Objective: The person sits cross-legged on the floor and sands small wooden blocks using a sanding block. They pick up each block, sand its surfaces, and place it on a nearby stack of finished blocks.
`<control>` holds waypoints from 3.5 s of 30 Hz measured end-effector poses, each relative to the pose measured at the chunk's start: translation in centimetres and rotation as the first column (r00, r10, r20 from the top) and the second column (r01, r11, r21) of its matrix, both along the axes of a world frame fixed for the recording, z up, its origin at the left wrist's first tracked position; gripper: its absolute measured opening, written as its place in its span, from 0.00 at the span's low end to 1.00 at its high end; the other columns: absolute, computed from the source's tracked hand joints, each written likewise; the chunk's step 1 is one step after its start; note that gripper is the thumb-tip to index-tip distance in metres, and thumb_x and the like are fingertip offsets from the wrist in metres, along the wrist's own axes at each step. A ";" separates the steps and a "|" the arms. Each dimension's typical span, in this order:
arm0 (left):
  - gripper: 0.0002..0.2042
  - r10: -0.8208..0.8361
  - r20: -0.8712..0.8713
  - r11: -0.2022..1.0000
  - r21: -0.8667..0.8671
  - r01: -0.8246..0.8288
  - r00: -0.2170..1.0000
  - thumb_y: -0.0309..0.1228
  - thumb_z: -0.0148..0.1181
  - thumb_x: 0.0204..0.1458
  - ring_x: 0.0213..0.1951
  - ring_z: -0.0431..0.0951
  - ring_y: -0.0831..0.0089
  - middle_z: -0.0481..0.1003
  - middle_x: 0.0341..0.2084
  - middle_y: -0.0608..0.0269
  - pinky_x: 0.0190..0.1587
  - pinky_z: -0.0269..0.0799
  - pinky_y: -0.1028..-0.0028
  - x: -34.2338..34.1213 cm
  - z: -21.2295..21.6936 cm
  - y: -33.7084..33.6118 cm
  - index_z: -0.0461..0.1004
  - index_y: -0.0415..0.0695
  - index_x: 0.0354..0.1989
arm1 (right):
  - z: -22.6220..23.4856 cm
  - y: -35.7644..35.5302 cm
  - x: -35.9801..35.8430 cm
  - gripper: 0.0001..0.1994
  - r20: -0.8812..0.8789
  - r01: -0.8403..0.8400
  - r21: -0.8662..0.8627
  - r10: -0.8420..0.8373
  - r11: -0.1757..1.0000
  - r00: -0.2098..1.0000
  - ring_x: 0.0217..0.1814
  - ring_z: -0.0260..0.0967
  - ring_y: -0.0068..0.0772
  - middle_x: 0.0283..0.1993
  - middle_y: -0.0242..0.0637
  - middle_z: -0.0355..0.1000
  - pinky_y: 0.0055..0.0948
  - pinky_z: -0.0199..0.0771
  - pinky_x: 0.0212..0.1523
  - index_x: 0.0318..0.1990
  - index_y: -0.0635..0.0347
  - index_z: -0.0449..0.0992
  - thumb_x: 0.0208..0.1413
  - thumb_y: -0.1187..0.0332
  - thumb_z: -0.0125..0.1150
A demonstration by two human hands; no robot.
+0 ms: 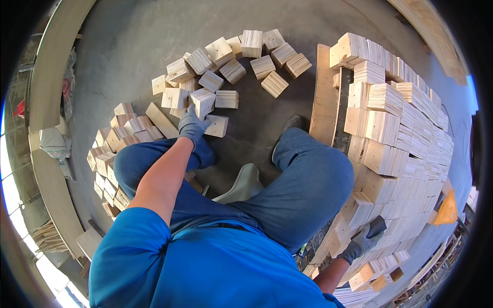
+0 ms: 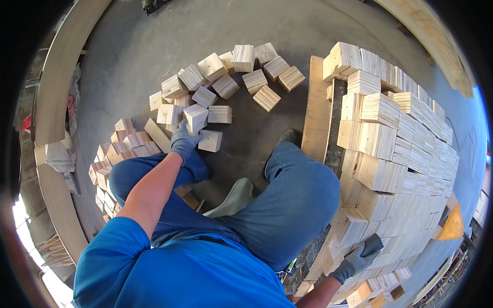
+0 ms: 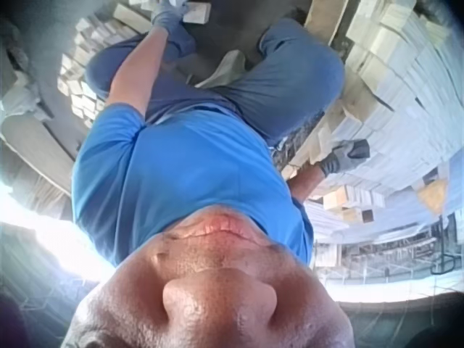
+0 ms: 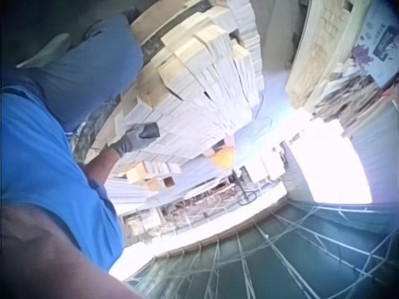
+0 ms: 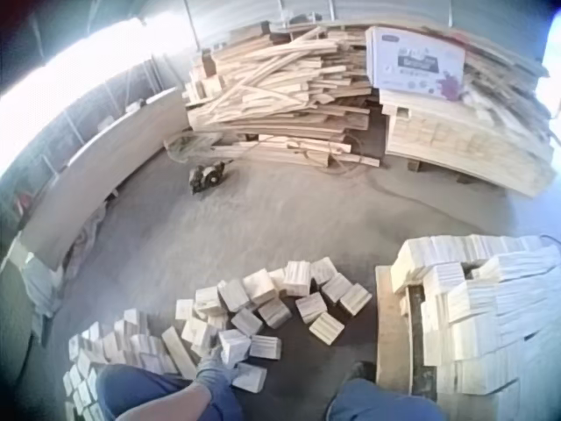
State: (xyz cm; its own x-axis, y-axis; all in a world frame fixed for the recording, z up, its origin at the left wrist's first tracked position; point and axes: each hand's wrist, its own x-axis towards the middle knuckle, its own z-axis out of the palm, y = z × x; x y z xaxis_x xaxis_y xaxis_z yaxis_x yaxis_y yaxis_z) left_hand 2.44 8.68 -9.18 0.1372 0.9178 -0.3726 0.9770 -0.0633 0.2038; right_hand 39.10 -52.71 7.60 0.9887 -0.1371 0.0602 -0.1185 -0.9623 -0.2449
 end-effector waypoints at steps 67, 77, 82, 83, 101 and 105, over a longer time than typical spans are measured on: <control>0.39 0.883 0.429 0.408 -0.496 0.766 -0.193 0.58 0.58 0.64 0.66 0.72 0.49 0.69 0.67 0.49 0.68 0.70 0.41 -0.4 19.0 -8.4 0.61 0.45 0.75 | 8.7 38.7 -22.3 0.37 0.279 -0.853 0.510 0.917 0.108 0.283 0.65 0.70 0.64 0.65 0.60 0.70 0.52 0.73 0.65 0.71 0.61 0.69 0.59 0.51 0.73; 0.33 0.829 0.500 0.534 -0.576 0.619 -0.250 0.55 0.53 0.70 0.65 0.75 0.55 0.73 0.64 0.49 0.70 0.72 0.53 2.0 16.8 -8.7 0.65 0.43 0.72 | 7.8 39.6 -23.8 0.37 0.348 -0.927 0.341 0.895 0.157 0.279 0.62 0.71 0.69 0.66 0.64 0.68 0.56 0.74 0.62 0.72 0.60 0.68 0.60 0.51 0.70; 0.34 0.895 0.438 0.405 -0.725 0.556 -0.081 0.60 0.53 0.68 0.61 0.78 0.53 0.75 0.61 0.51 0.64 0.77 0.45 2.2 16.2 -9.4 0.65 0.47 0.72 | 8.0 41.7 -21.1 0.32 0.217 -0.887 0.333 0.889 0.320 0.402 0.56 0.74 0.66 0.60 0.58 0.74 0.56 0.76 0.57 0.69 0.59 0.72 0.63 0.49 0.66; 0.36 0.905 0.422 0.376 -0.729 0.573 -0.057 0.62 0.54 0.66 0.58 0.79 0.53 0.75 0.60 0.52 0.60 0.78 0.45 2.5 16.9 -10.3 0.65 0.48 0.72 | 8.1 42.5 -20.2 0.32 0.209 -0.879 0.338 0.884 0.336 0.418 0.55 0.74 0.65 0.59 0.57 0.74 0.56 0.76 0.57 0.69 0.59 0.72 0.63 0.49 0.66; 0.34 0.866 0.498 0.432 -0.707 0.559 -0.040 0.60 0.54 0.68 0.60 0.79 0.51 0.73 0.64 0.50 0.51 0.84 0.42 2.2 15.3 -9.1 0.64 0.49 0.72 | 6.7 43.9 -17.7 0.32 0.298 -0.926 0.230 0.884 0.299 0.360 0.53 0.75 0.65 0.54 0.57 0.75 0.57 0.77 0.53 0.67 0.57 0.72 0.61 0.50 0.68; 0.36 0.835 0.550 0.468 -0.701 0.539 -0.010 0.64 0.49 0.67 0.57 0.82 0.58 0.76 0.61 0.54 0.48 0.87 0.48 2.5 14.9 -9.5 0.64 0.51 0.73 | 6.1 45.2 -15.5 0.33 0.169 -0.875 0.322 0.887 0.362 0.429 0.55 0.75 0.66 0.56 0.58 0.75 0.57 0.77 0.55 0.69 0.57 0.72 0.62 0.49 0.67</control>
